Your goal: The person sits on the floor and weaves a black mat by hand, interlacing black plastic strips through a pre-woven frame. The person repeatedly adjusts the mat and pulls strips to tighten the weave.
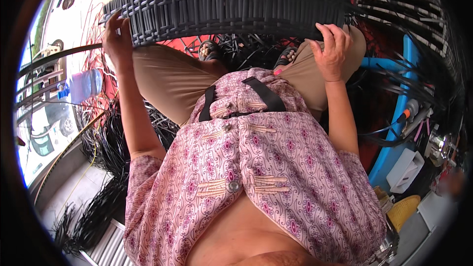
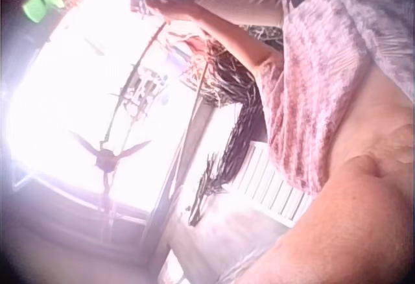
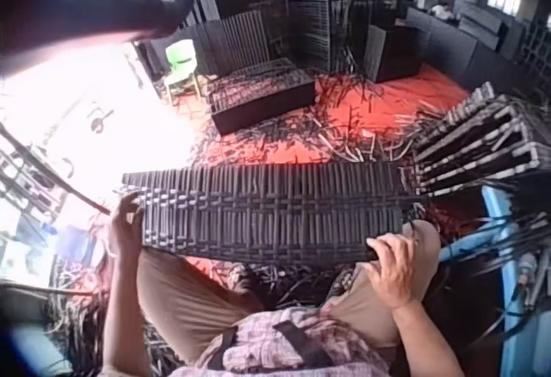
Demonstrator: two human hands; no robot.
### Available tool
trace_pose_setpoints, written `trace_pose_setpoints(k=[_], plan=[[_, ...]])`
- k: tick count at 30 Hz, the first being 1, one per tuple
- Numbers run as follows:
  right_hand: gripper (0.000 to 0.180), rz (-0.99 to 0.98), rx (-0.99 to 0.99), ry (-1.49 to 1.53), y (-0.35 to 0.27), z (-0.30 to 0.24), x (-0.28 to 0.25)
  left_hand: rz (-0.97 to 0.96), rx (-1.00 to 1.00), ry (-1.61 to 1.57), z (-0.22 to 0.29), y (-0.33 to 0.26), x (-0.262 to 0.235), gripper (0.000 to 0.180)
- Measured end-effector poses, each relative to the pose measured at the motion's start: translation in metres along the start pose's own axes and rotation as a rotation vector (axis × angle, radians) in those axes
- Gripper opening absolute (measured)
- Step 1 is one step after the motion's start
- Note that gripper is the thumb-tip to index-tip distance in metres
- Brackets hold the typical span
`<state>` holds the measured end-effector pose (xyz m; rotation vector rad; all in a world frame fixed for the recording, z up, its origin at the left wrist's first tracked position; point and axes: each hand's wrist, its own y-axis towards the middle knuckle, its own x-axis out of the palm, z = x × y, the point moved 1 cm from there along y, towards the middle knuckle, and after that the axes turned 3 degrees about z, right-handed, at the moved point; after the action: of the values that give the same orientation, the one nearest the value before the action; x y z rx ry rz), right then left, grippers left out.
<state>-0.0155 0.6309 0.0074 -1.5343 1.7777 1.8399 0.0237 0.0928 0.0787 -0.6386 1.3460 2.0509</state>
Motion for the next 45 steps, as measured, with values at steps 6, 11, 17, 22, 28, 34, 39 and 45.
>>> trace_pose_setpoints(k=[6, 11, 17, 22, 28, 34, 39, 45], plan=[[0.054, 0.017, 0.083, 0.012, -0.002, -0.003, -0.003, -0.148, 0.417, -0.367, 0.225, -0.039, 0.072, 0.046], [0.055, 0.052, 0.091, 0.102, 0.003, -0.01, -0.006, -0.292, 0.6, -0.319, 0.287, -0.064, 0.112, 0.072], [0.033, 0.22, 0.199, 0.209, 0.013, 0.001, -0.034, -0.377, 0.65, -0.111, 0.285, -0.071, 0.144, 0.074], [0.011, 0.602, 0.899, 0.472, -0.052, 0.106, -0.02, -0.391, 0.654, -0.108, 0.288, -0.071, 0.141, 0.069], [0.03, 0.443, 1.377, 0.453, -0.237, 0.287, 0.093, -0.456, 0.627, -0.059, 0.298, -0.069, 0.135, 0.075], [0.032, -0.074, 1.212, -0.154, -0.273, 0.355, 0.124, -0.516, 0.58, -0.025, 0.298, -0.07, 0.136, 0.079], [0.051, -0.475, 1.252, -0.356, -0.283, 0.374, 0.118, -0.53, 0.585, -0.009, 0.294, -0.068, 0.13, 0.078], [0.049, -0.623, 1.36, -0.428, -0.265, 0.357, 0.115, -0.536, 0.562, 0.022, 0.29, -0.07, 0.13, 0.081]])
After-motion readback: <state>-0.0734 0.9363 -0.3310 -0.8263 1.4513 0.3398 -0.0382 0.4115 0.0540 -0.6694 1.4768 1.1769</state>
